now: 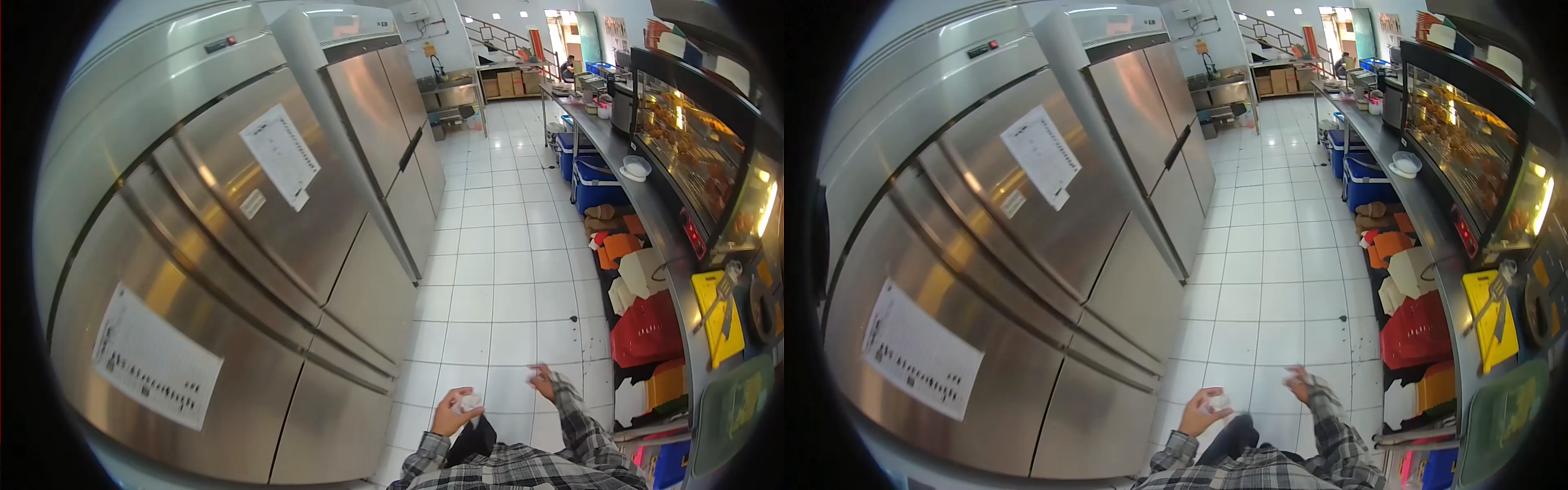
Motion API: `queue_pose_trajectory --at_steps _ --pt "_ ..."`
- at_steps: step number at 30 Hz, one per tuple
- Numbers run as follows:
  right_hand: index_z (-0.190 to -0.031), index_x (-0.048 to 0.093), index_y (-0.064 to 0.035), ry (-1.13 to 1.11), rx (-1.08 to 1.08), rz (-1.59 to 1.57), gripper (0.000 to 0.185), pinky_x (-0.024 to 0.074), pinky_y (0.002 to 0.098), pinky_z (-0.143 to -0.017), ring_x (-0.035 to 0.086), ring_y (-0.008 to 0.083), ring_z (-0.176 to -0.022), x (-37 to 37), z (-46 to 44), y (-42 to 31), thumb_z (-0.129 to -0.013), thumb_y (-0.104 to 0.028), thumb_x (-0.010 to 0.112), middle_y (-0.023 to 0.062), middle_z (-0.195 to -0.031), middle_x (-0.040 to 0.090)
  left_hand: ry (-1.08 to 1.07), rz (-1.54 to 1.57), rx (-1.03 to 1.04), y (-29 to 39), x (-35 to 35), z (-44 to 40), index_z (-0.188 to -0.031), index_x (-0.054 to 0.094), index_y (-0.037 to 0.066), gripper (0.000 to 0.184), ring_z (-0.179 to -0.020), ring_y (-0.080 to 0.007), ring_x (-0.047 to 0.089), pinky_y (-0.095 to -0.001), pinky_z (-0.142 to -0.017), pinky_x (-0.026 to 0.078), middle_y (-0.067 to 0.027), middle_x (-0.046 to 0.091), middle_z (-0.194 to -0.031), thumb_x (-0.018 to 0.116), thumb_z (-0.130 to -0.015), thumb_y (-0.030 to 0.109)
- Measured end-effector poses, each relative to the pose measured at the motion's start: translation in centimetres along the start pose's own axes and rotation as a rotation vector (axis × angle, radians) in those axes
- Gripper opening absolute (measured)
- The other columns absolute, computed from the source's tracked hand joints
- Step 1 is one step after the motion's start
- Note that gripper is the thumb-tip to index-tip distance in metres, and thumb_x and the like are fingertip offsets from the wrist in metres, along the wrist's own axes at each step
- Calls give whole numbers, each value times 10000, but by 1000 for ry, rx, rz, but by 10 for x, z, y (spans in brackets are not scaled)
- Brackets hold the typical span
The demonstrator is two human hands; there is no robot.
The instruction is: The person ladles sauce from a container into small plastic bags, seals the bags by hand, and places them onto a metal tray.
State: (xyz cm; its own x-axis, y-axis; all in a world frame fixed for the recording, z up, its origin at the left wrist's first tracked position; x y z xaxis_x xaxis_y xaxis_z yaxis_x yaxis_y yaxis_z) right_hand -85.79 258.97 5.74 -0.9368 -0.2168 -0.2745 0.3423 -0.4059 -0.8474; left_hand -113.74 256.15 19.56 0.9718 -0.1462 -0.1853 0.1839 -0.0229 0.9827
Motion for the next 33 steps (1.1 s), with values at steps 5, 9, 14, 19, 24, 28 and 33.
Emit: queue_pose_trajectory --at_steps 5,9,14,19,24,28,33 --pt "-1340 452 -137 -417 -566 -42 460 498 311 -663 632 149 -821 36 -103 -241 -928 -236 630 47 -935 701 69 -170 -149 -36 -35 -138 -1133 607 30 584 -1012 -169 653 -315 -873 536 -98 674 -1142 906 -687 259" --pt "-1325 443 -91 -333 -652 288 462 526 317 -660 671 168 -746 32 -196 -295 -925 -193 650 84 -860 701 22 -224 -103 -8 -38 -268 -1161 619 70 598 -1001 -188 674 -331 -874 546 -92 696 -1108 900 -692 313" --pt "-1293 481 -115 -19 -578 362 507 534 351 -653 666 227 -723 -76 -296 -348 -851 -212 710 55 -830 707 -277 -372 9 35 10 -456 -1127 646 135 540 -980 -250 690 -365 -848 554 -79 709 -1067 876 -701 374" --pt "-1320 476 -174 272 -344 409 686 528 376 -755 643 237 -867 -191 -383 -356 -713 -226 791 11 -875 726 -567 -471 141 47 93 -614 -1141 641 137 566 -935 -248 689 -355 -825 545 -68 706 -1045 867 -696 402" --pt "-1394 387 -185 337 -207 346 851 513 430 -870 612 308 -997 -299 -501 -359 -674 -276 831 -7 -972 735 -681 -393 181 45 164 -768 -1175 629 127 602 -936 -222 686 -347 -834 547 -42 701 -1072 864 -701 414" --pt "-1380 402 -180 251 -308 324 776 508 422 -872 617 298 -966 -377 -608 -405 -725 -289 803 0 -966 733 -585 -389 158 49 191 -896 -1177 651 162 598 -945 -256 695 -359 -835 546 -75 712 -1055 860 -690 440" --pt "-1385 405 -175 87 -423 534 722 534 428 -781 612 290 -879 -418 -749 -462 -770 -279 770 10 -963 733 -494 -391 68 63 187 -1031 -1179 679 126 593 -945 -251 700 -348 -832 545 -108 721 -1042 863 -696 416"
Point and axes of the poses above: each hand's wrist, its own z-axis away from the middle knuckle, its own x-axis out of the palm, y = z × x, the point moved 9 cm from there along -z, towards the middle knuckle
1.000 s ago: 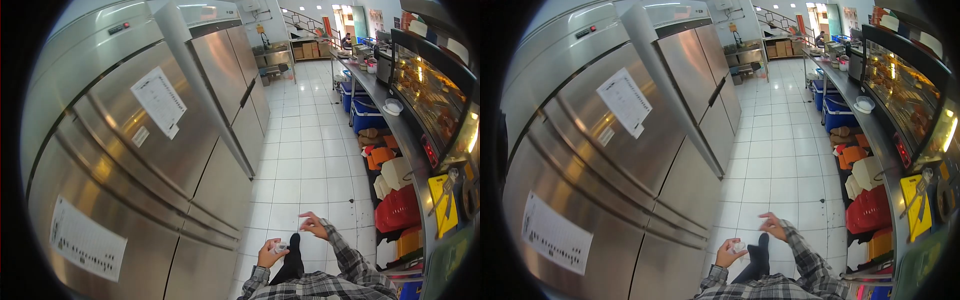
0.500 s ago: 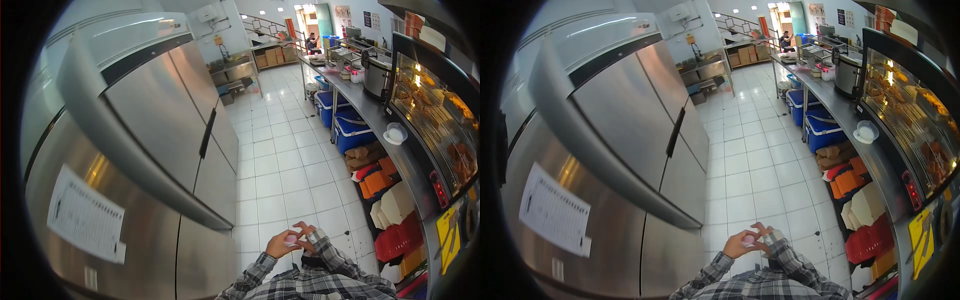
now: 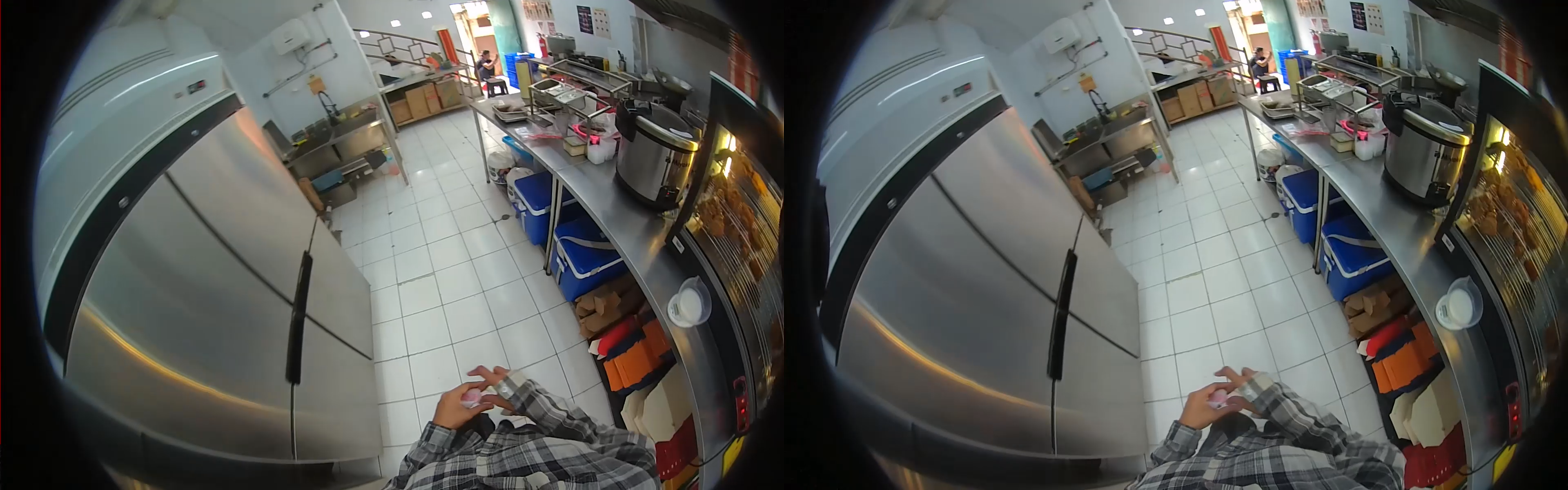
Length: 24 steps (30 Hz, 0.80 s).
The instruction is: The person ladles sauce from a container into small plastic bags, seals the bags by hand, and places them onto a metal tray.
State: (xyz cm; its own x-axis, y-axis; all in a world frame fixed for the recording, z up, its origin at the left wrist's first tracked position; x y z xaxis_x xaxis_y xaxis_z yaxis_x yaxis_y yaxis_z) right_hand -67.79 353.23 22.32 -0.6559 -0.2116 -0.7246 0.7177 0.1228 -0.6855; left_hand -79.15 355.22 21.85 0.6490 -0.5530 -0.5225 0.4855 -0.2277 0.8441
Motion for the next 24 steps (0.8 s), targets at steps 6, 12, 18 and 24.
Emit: queue_pose_trajectory --at_steps 6,12,18,24 --pt "-1447 328 -242 -201 45 123 880 549 446 -797 562 309 -915 -48 -179 50 -693 -226 783 -19 -1058 727 6 55 4 -40 -74 -161 -1219 644 49 675 -969 -186 680 -340 -868 538 -91 707 -1114 903 -674 351" --pt "-1441 335 -231 -102 86 -12 865 532 417 -868 581 281 -954 -135 -332 110 -712 -257 799 -37 -1033 726 -153 -143 81 -40 -145 -353 -1211 660 92 671 -874 -194 694 -331 -816 553 -91 718 -1047 899 -662 394" --pt "-1423 379 -219 226 321 8 883 506 392 -849 607 264 -940 -265 -409 195 -686 -332 853 -30 -1008 732 -388 -249 315 12 -159 -551 -1213 657 185 635 -894 -229 704 -346 -792 567 -60 710 -1057 854 -685 478" --pt "-1395 394 -203 467 380 -83 800 516 422 -811 616 264 -919 -368 -492 312 -723 -264 823 1 -947 727 -484 -194 450 40 -135 -750 -1188 671 141 617 -843 -220 695 -323 -764 554 -75 713 -1019 871 -679 426"
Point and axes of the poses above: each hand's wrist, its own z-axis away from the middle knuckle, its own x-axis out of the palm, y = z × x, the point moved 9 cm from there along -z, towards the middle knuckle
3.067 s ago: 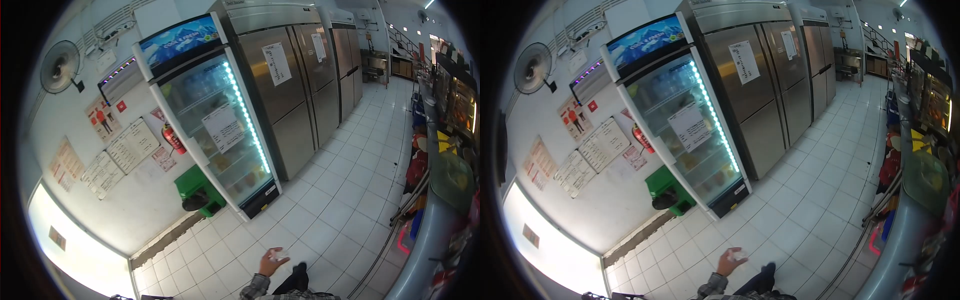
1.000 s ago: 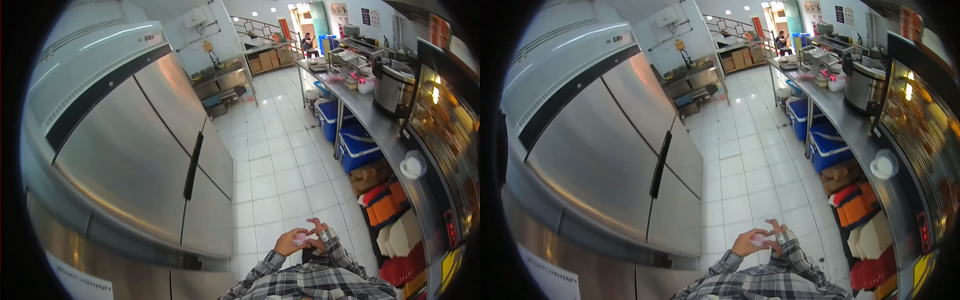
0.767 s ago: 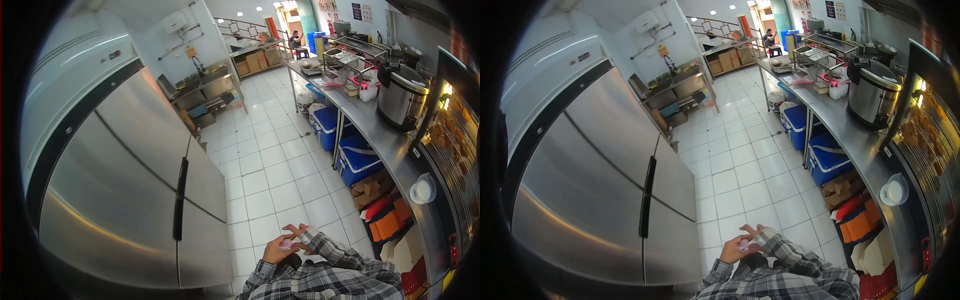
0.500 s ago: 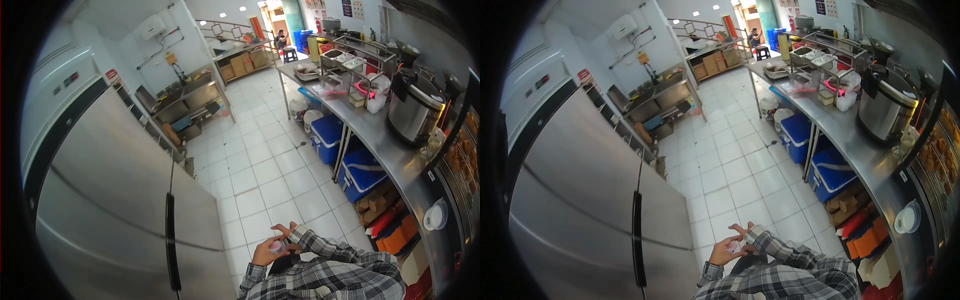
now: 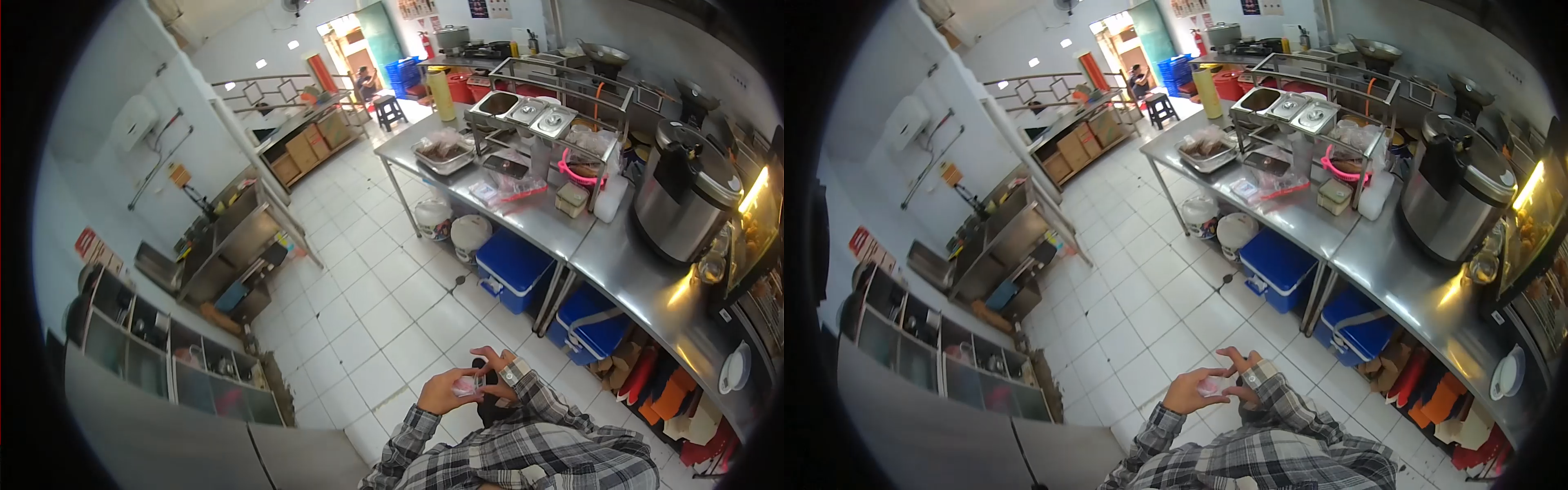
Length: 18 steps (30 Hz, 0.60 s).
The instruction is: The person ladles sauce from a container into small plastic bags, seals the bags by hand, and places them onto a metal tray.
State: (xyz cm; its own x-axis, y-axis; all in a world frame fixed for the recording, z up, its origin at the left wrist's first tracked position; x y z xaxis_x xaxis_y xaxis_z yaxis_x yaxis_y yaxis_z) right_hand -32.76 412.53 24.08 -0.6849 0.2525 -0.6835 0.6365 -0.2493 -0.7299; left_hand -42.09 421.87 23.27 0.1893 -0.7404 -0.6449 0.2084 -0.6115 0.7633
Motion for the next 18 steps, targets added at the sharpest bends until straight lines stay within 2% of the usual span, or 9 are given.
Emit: queue_pose_trajectory --at_steps 1,2,5,6,9,12,15,17,18 --pt "-1385 405 -195 28 -15 -50 776 513 421 -806 617 263 -913 -3 -26 14 -730 -252 816 7 -940 727 11 12 17 -12 -11 -23 -1182 674 137 609 -840 -220 695 -322 -763 554 -73 713 -1020 873 -680 416" --pt "-1334 465 -165 135 -174 -215 640 510 385 -714 629 225 -781 -22 -59 8 -777 -220 775 26 -865 707 28 18 -2 -24 -26 -51 -1175 677 132 594 -833 -210 691 -318 -760 552 -68 715 -1027 879 -680 391" --pt "-1274 525 -139 21 -7 -253 502 482 338 -606 606 176 -639 -44 -155 32 -822 -189 737 32 -785 666 98 71 -41 -57 -72 -122 -1154 687 116 554 -817 -175 677 -304 -754 545 -48 719 -1047 894 -677 307" --pt "-1177 597 -108 153 -58 -298 351 438 300 -537 554 141 -546 -64 -183 33 -855 -178 715 29 -737 628 136 107 -38 -64 -91 -140 -1148 690 110 544 -814 -160 670 -299 -756 542 -40 721 -1055 900 -673 274" --pt "-1106 635 -92 369 -93 -225 255 441 286 -551 536 135 -562 -122 -270 50 -868 -155 698 21 -728 617 227 224 -134 -109 -139 -185 -1143 686 83 525 -815 -116 643 -273 -739 523 -35 719 -1084 900 -671 174" --pt "-1066 651 -86 575 30 -325 199 442 278 -559 523 128 -582 -187 -333 76 -877 -142 682 32 -731 611 314 433 -213 -161 -175 -227 -1139 675 48 515 -801 -83 616 -243 -698 499 -52 713 -1110 887 -672 95" --pt "-1087 641 -83 816 145 -251 180 445 290 -592 540 139 -651 -225 -381 135 -909 -107 626 56 -801 626 352 528 -191 -224 -204 -280 -1141 656 7 520 -800 -59 591 -210 -653 465 -87 703 -1132 865 -665 16" --pt "-1138 610 -76 1109 211 -99 210 443 324 -661 529 174 -711 -246 -396 189 -933 -104 574 62 -874 665 320 492 -208 -248 -229 -321 -1154 650 3 539 -815 -69 595 -214 -671 471 -91 702 -1130 863 -659 0" --pt "-1166 588 -76 1216 264 -9 232 436 341 -693 521 195 -737 -259 -400 203 -938 -99 550 68 -913 681 293 498 -215 -260 -242 -347 -1178 647 16 566 -731 -48 538 -200 -656 458 -77 696 -1131 876 -661 14"
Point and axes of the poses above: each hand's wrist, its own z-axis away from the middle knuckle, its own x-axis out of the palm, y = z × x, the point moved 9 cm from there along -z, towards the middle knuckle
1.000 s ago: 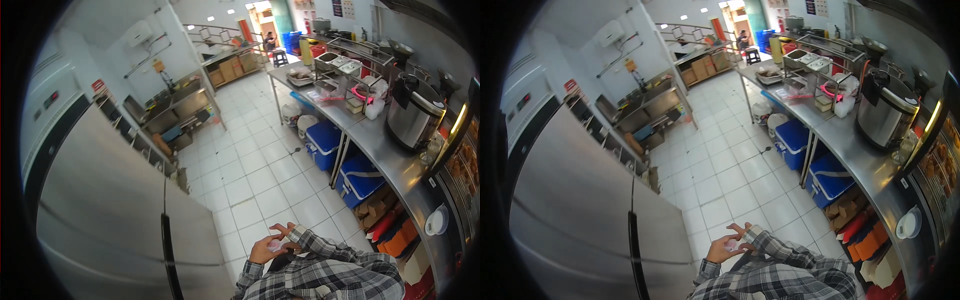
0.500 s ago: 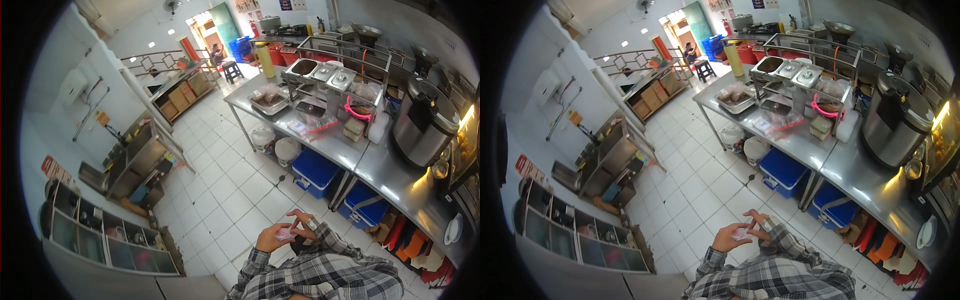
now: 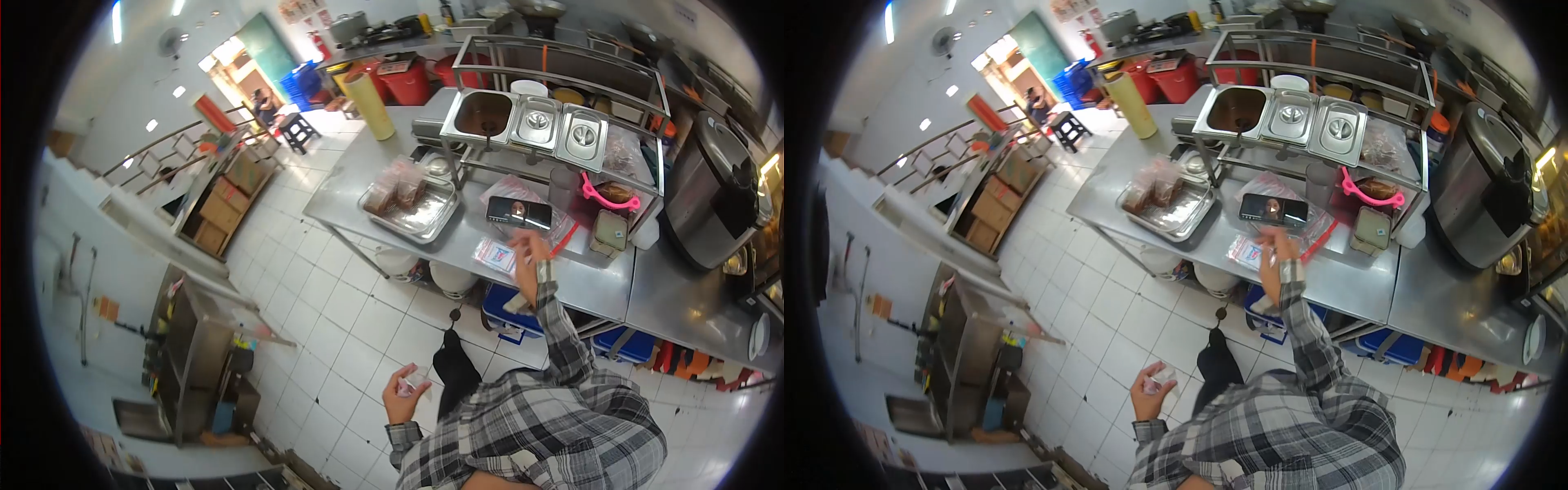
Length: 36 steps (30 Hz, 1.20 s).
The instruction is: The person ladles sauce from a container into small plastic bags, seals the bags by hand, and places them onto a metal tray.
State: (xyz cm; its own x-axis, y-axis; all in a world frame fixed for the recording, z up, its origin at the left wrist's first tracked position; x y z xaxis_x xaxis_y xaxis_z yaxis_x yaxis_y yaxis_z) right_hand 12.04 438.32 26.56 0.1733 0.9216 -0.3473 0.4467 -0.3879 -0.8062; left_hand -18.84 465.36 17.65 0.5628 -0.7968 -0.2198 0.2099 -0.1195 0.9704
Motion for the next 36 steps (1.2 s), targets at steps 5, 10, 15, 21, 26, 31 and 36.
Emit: queue_pose_trajectory --at_steps 5,10,15,21,26,31,36 --pt "-1209 527 -79 108 128 387 268 467 421 -813 569 300 -907 10 -61 48 -943 -55 501 131 -1000 681 -148 -96 132 49 -25 -161 -1183 640 13 572 -861 -90 615 -206 -675 469 -82 694 -1129 870 -659 5" --pt "-1232 516 -98 8 349 562 289 451 442 -823 575 337 -942 33 -75 77 -944 -75 495 96 -1018 692 -348 -139 297 102 -3 -300 -1202 629 17 585 -749 -65 553 -205 -675 470 -70 685 -1150 869 -668 19" --pt "-1222 519 -89 15 374 775 306 443 444 -803 573 328 -915 26 -77 81 -922 -36 492 65 -967 714 -567 -74 385 148 73 -366 -1209 630 28 596 -720 -61 525 -204 -668 469 -55 677 -1182 879 -668 48" --pt "-1128 583 -21 310 98 442 223 461 365 -667 593 274 -761 3 -126 1 -915 -6 517 132 -875 623 -723 -43 348 181 161 -387 -1207 631 36 589 -878 -83 576 -203 -719 452 -46 666 -1171 852 -661 24" --pt "-1121 571 -11 266 52 326 271 487 362 -684 594 283 -765 30 -179 -78 -859 -33 636 130 -941 566 -739 8 403 201 198 -398 -1214 637 42 625 -777 -77 540 -218 -711 458 -46 673 -1189 882 -640 68" --pt "-1097 562 -43 131 94 510 300 511 399 -660 623 304 -779 77 -227 -57 -820 -20 675 124 -1008 520 -787 13 455 214 215 -410 -1223 636 48 643 -721 -64 513 -214 -696 455 -38 676 -1199 897 -636 94" --pt "-1042 550 -70 -54 253 573 257 515 447 -716 632 370 -874 82 -247 -20 -820 0 657 150 -1007 526 -873 16 393 208 220 -430 -1229 631 41 655 -718 -70 500 -214 -703 449 -33 679 -1179 897 -633 98"
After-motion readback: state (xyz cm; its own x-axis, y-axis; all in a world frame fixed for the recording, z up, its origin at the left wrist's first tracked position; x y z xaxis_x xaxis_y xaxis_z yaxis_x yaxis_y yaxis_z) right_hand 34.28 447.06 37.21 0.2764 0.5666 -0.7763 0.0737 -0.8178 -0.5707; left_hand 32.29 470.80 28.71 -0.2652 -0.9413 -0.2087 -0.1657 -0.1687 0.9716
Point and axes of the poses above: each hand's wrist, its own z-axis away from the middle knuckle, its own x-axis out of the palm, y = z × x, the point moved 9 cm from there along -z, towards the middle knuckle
